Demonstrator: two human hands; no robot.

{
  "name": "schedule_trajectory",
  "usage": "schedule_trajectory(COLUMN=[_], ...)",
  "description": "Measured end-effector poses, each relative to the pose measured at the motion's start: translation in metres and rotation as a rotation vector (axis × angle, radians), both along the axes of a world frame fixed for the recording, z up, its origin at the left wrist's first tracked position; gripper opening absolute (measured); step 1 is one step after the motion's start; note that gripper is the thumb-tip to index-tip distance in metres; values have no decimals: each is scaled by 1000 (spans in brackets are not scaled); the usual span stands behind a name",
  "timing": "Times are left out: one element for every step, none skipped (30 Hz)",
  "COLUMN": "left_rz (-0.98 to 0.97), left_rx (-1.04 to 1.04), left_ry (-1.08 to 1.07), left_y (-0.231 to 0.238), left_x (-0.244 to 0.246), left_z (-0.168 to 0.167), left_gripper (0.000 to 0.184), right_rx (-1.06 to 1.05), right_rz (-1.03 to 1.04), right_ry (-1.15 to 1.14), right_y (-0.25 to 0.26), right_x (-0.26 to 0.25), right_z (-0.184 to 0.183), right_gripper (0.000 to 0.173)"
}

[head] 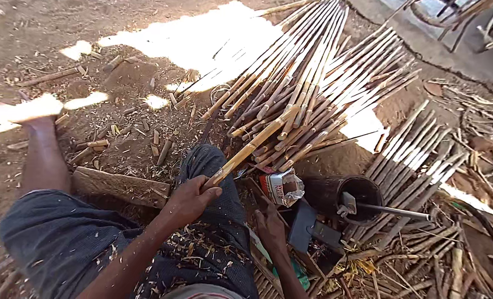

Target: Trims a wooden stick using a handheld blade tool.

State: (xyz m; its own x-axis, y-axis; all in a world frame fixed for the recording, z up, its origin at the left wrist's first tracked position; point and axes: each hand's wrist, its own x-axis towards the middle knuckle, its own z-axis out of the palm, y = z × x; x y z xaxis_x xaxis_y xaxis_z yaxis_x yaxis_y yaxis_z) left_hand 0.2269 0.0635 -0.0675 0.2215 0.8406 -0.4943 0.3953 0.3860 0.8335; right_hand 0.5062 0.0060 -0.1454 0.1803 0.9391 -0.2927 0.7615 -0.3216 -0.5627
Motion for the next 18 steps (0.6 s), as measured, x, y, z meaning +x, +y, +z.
schedule_trajectory(left_rz=[12, 20, 28, 37, 43, 45, 47, 51, 58, 66, 76, 88, 95, 96, 94, 92, 82, 64], left_rx=[3, 3, 2, -10, -25, -37, -43, -43, -42, -41, -39, -37, -38, -35, -27, -17, -7, -1], left_ry=[22, 37, 44, 37, 23, 2, -18, -30, -34, -39, -53, -69, -81, -84, -78, -66, -39, 9], left_y=[1, 2, 1, 1, 0, 0, 1, 0, -1, -2, -2, -4, -5, -5, -5, -4, -3, -2], left_x=[-1, -1, 0, 2, 3, 4, 5, 6, 6, 5, 4, 4, 4, 4, 4, 4, 4, 4], left_z=[0, 4, 8, 12, 14, 14, 13, 12, 11, 12, 11, 11, 10, 9, 6, 2, -4, -10], left_gripper=[37, 40, 39, 37, 37, 37, 36, 35, 34, 33, 32, 31, 31, 32, 33, 34, 37, 41], right_rx=[160, 282, 357, 395, 413, 416, 404, 384, 366, 354, 352, 354, 357, 353, 350, 346, 342, 342], right_rz=[39, 89, 138, 186, 227, 264, 296, 320, 335, 347, 362, 376, 383, 386, 390, 396, 397, 390], right_ry=[40, 87, 139, 177, 205, 223, 237, 248, 258, 271, 281, 285, 290, 293, 286, 274, 261, 243], right_y=[-6, -9, -10, -9, -6, -2, 3, 7, 9, 11, 12, 11, 11, 11, 12, 13, 15, 16], right_x=[-3, -8, -16, -25, -33, -41, -47, -52, -56, -59, -61, -62, -63, -63, -63, -62, -61, -62], right_z=[15, 31, 45, 56, 63, 66, 67, 66, 63, 61, 60, 59, 59, 59, 60, 61, 61, 61], right_gripper=[44, 41, 39, 37, 36, 35, 34, 34, 33, 33, 32, 31, 30, 29, 28, 27, 26, 25])
